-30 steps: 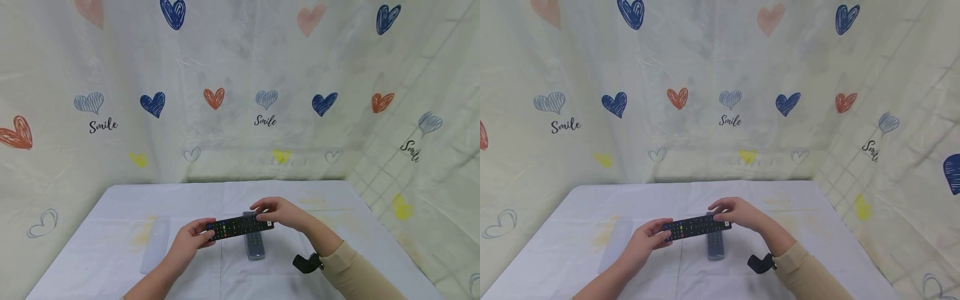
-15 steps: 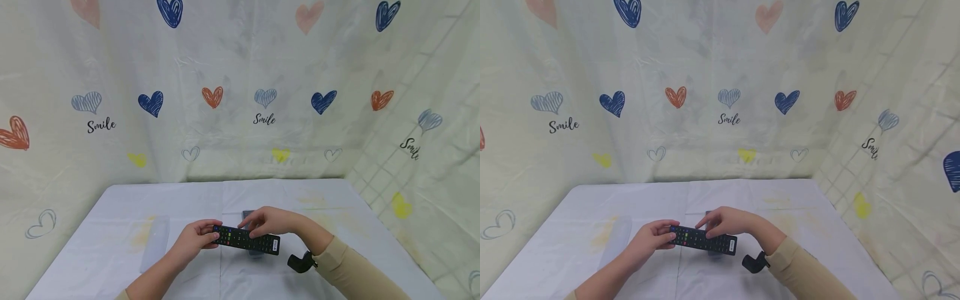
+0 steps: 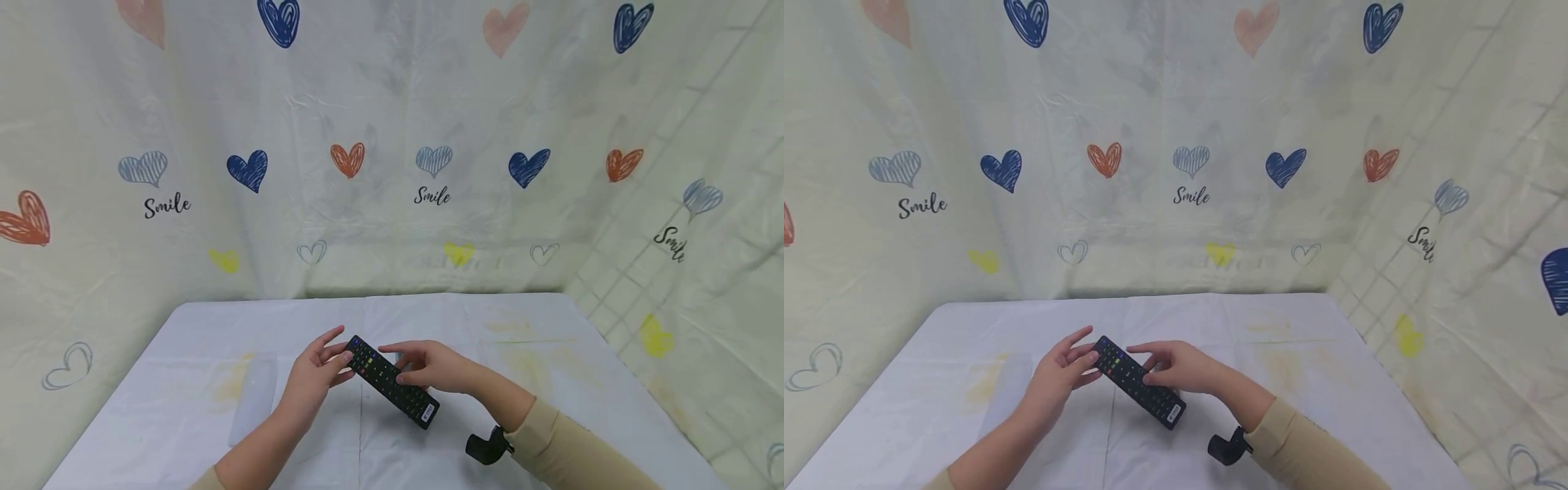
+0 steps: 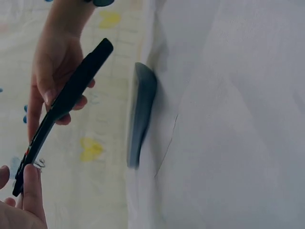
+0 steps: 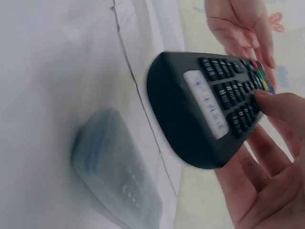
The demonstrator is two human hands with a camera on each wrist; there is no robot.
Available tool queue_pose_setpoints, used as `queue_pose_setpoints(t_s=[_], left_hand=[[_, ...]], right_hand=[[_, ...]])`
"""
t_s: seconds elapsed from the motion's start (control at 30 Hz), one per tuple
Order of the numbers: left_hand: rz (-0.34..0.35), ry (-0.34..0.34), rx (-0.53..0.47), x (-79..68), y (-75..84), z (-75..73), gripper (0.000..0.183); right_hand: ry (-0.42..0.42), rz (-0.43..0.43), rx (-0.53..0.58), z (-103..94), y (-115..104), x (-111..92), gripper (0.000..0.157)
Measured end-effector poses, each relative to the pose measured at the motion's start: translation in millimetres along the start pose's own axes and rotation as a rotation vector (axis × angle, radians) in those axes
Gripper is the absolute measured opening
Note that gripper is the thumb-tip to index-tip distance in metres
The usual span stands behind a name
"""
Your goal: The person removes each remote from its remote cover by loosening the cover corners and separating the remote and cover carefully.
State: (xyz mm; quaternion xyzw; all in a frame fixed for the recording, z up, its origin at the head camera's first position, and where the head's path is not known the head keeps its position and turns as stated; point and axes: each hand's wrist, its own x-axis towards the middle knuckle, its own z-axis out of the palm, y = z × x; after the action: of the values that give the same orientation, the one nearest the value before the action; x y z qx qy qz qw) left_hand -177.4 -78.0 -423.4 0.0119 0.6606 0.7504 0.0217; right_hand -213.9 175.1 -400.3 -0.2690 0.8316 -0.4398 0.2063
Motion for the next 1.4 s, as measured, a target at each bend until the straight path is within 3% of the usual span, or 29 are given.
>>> queue_pose_setpoints(t_s=[0.1,0.3,0.43,0.57,1.03,1.4], left_hand=[[0.033,0.015,-0.021,-1.2,-1.3,5.0,0.06],[0.063,-0.02,0.012,-1.8,-3.7,14.4,0.073],[0.079,-0.026,0.068,1.7,-0.8,16.1,0.076],[0.075,-0.02,0.123,7.6,3.6,13.0,0.074],[-0.014,-0.069,0.196,31.0,8.7,-5.0,0.073],[-0.17,-0.117,0.285,47.8,-15.3,-23.6,0.07]], right_hand=[[0.069,-0.011,0.058,6.0,1.2,0.7,0.055],[0.233,-0.003,0.193,20.1,-3.5,3.4,0.06],[0.288,0.014,0.263,28.9,-7.8,7.6,0.065],[0.319,0.018,0.26,35.2,-11.0,12.2,0.066],[0.339,0.053,0.358,47.9,-11.2,30.6,0.072],[0.321,0.222,0.418,71.8,-2.9,50.3,0.082]])
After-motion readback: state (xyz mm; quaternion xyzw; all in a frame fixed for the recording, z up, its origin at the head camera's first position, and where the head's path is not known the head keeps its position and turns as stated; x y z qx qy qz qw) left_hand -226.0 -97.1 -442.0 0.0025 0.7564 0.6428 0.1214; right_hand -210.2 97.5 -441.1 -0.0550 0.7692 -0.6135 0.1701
